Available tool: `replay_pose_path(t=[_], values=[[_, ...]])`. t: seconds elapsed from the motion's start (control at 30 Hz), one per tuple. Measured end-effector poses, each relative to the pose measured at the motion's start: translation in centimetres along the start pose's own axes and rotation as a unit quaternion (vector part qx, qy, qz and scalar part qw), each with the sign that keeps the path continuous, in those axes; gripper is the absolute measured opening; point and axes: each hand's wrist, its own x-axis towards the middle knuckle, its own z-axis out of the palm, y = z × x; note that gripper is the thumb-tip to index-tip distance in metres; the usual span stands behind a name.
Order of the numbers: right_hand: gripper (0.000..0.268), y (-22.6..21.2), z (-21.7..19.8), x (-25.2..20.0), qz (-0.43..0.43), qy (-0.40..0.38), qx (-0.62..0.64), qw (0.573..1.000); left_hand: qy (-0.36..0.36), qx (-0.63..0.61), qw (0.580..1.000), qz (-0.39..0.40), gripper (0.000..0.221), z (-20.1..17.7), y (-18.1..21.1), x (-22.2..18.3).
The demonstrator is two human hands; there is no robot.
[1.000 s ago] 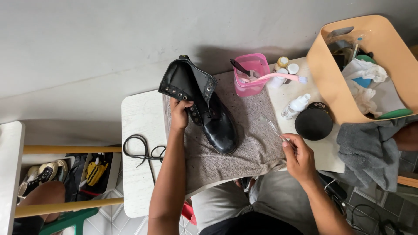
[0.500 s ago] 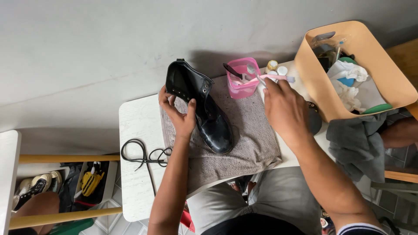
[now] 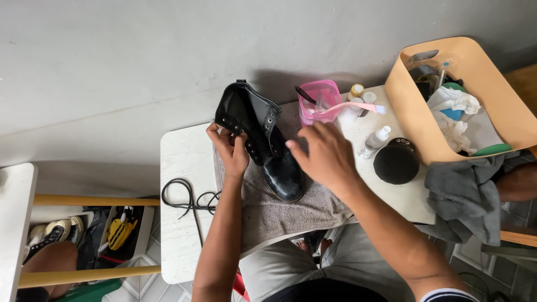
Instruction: The person is cleaning a black leather boot by applying a white cleaning substance with a small brush and then wiping it off with a grey cloth.
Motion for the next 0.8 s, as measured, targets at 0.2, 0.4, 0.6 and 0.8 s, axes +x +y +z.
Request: replay_pose_path(t=[0.2,0.4,0.6,0.8], values=[[0.038,-2.5,5.7,2.2,0.112,-0.230,0.228,0.939,0.020,0.025,0.999,0.003,0.050,0.8,1.0,-0.2],[0.026,-0.5,10.3,1.0,0.149,-0.143,0.186,0.960,-0.007,0.120,0.992,-0.049,0.075,1.7,5.2,1.0],[0.014,-0.3,8.9,1.6,0.071,-0.049,0.103,0.991,-0.030,0.086,0.993,-0.069,0.075,0.1,5.0,1.4],[0.011,-2.2,8.8,2.7,-0.087,0.024,-0.096,0.991,-0.052,0.066,0.995,-0.049,0.066,0.2,6.1,1.7]])
